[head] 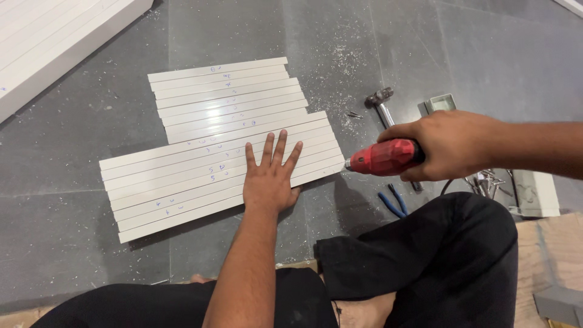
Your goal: The person sits on the floor and uses a red corded drill to make holes in stacks of white metal profiles. They align the profiles, drill through them, and then separate and reorganize the pieces.
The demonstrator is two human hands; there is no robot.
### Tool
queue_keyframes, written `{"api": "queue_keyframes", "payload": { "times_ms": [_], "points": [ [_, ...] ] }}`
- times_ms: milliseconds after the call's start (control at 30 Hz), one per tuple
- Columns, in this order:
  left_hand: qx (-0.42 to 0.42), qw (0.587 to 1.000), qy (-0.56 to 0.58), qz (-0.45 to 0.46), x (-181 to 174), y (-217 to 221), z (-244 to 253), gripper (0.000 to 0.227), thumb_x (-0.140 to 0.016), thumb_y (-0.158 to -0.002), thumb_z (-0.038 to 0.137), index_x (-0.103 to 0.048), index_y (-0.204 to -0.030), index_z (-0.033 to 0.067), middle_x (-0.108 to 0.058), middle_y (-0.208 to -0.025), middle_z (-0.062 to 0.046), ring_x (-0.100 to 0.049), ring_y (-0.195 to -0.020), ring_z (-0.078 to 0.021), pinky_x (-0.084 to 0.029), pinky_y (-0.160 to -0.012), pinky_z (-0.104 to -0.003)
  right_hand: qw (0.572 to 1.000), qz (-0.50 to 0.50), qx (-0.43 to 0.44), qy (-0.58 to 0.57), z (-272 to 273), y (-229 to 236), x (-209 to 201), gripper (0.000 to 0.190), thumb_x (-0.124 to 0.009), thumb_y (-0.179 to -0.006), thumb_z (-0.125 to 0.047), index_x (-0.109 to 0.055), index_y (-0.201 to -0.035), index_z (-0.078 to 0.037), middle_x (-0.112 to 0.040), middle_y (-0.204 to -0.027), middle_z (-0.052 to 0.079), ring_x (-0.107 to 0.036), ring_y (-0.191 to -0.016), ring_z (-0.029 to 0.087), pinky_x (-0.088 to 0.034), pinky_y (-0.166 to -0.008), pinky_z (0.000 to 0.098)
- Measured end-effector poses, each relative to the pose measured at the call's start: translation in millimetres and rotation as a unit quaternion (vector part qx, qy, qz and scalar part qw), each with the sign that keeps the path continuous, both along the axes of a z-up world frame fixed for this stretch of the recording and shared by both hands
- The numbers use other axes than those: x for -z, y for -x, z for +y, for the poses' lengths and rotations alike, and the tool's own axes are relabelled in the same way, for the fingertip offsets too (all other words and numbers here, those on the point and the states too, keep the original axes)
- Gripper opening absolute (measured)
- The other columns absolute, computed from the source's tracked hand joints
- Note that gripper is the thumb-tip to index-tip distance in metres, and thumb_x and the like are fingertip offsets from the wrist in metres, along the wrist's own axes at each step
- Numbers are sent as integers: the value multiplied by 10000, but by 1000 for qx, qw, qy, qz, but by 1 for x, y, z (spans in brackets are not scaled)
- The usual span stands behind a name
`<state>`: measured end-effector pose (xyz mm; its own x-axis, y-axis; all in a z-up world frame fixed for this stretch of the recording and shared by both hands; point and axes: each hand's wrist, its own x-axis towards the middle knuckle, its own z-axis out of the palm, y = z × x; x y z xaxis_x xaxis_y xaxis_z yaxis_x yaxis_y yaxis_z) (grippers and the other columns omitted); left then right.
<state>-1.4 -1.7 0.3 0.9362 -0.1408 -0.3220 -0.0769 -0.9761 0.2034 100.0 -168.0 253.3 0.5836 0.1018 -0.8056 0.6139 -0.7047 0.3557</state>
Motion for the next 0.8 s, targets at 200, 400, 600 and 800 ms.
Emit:
{"api": "queue_keyframes", "payload": {
  "times_ms": [200, 400, 600, 800],
  "points": [
    [-2, 1000, 1, 3, 0, -1, 1, 1025, -600, -871, 663, 31, -1627, 381, 87, -1726, -20, 44, -1578, -262, 25, -1227, -631, 1000, -16, -11, -19, 9, 2, -5, 790, -766, -740, -436, -484, -1468, -321, -782, -1061, 77, -775, -947, 243, -601, -936, 424],
    [-11, 1000, -2, -2, -3, 1, -2, 1039, -616, -857, 664, 21, -1629, 388, 86, -1731, -16, 39, -1583, -263, 16, -1226, -634, 999, -5, -51, -10, 15, 8, -10, 764, -763, -755, -433, -484, -1458, -324, -772, -1074, 78, -764, -979, 252, -598, -921, 429],
    [-13, 1000, -17, 18, -8, 0, -2, 1044, -615, -852, 675, 30, -1627, 404, 110, -1729, -4, 63, -1583, -253, 33, -1233, -615, 995, 0, -87, -40, 16, 8, -9, 746, -780, -742, -435, -534, -1430, -282, -759, -1095, 83, -744, -1015, 258, -585, -924, 425],
    [-25, 999, -39, 22, -8, -2, -6, 1042, -610, -844, 690, 30, -1620, 419, 102, -1726, 7, 58, -1581, -236, 26, -1235, -600, 988, 16, -113, -103, 12, -11, 1, 658, -805, -669, -354, -669, -1303, -246, -766, -1071, 88, -727, -997, 284, -568, -882, 437]
  ]
}}
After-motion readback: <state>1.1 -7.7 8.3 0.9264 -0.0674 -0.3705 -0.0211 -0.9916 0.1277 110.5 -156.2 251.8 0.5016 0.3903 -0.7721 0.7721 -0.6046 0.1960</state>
